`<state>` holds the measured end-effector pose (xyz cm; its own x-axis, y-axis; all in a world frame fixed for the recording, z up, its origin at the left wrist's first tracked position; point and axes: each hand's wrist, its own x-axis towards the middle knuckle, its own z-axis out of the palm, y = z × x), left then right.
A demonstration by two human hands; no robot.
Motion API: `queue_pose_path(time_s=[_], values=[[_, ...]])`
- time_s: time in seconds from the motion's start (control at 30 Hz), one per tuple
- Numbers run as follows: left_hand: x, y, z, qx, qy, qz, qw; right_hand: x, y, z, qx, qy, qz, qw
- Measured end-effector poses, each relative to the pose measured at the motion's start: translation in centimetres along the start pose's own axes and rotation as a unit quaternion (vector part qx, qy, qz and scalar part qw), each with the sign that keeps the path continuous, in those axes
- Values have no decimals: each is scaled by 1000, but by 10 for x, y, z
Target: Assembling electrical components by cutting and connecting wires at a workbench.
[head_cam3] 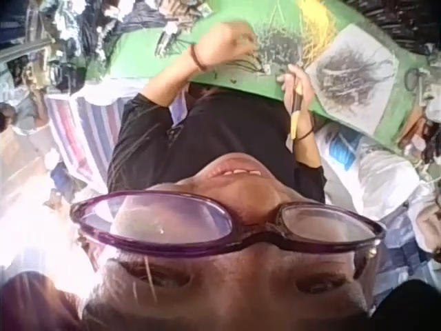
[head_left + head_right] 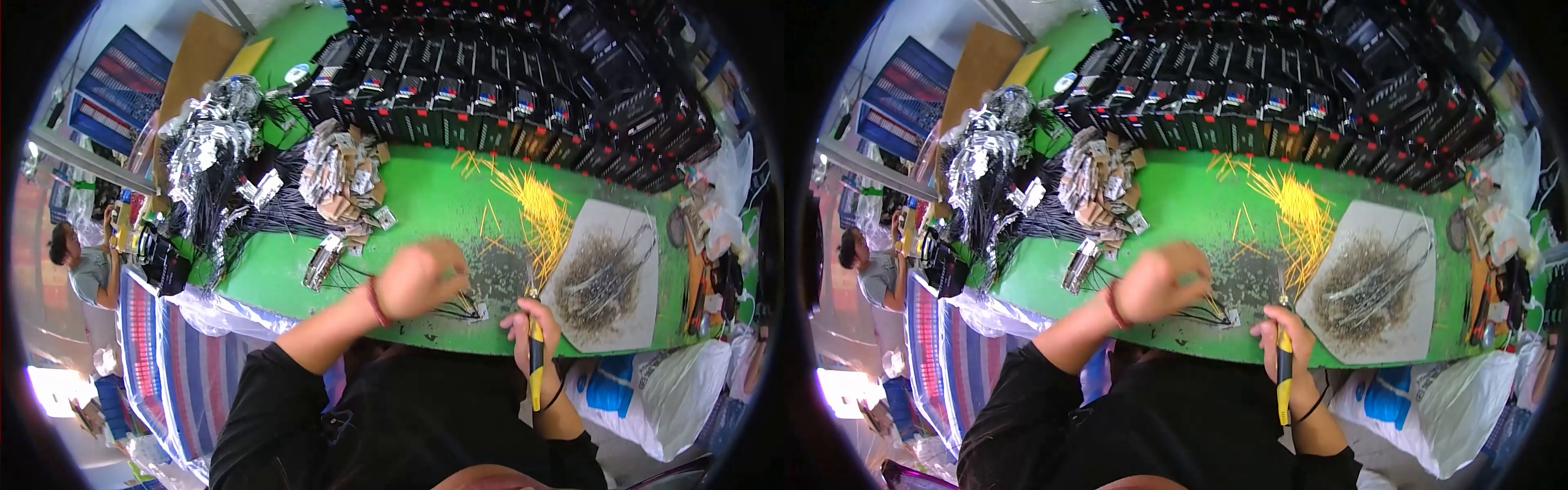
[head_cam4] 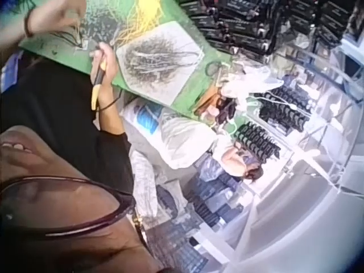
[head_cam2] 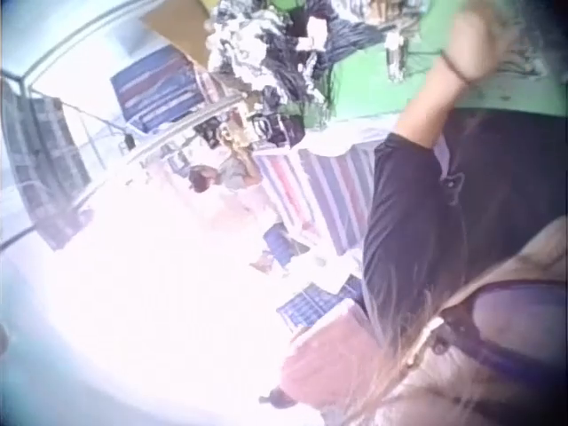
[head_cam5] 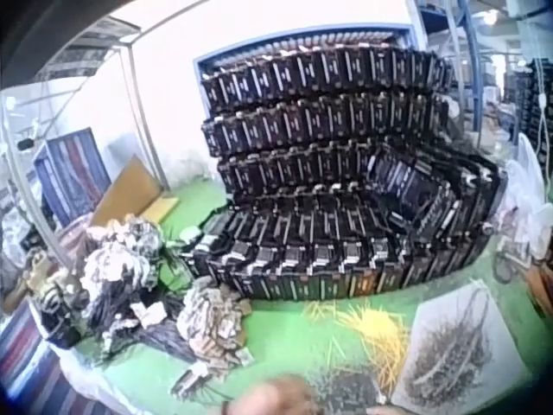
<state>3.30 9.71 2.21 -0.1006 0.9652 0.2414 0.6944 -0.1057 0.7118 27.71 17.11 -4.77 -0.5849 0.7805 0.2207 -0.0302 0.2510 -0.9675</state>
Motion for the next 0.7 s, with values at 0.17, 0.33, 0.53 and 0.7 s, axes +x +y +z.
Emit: queue_pose_path(time_s=[0.17,0.33,0.53,0.7], values=[[60,-40,-98,48,126,-95,986,-5,2,-4,11,32,0,999],[59,-57,-142,147,179,-64,971,9,-3,3,9,1,-17,1000],[51,-75,-175,161,205,-129,957,13,-10,-3,-6,-5,-30,1000],[107,-30,-108,70,2,21,997,11,-7,1,-2,9,-10,1000]])
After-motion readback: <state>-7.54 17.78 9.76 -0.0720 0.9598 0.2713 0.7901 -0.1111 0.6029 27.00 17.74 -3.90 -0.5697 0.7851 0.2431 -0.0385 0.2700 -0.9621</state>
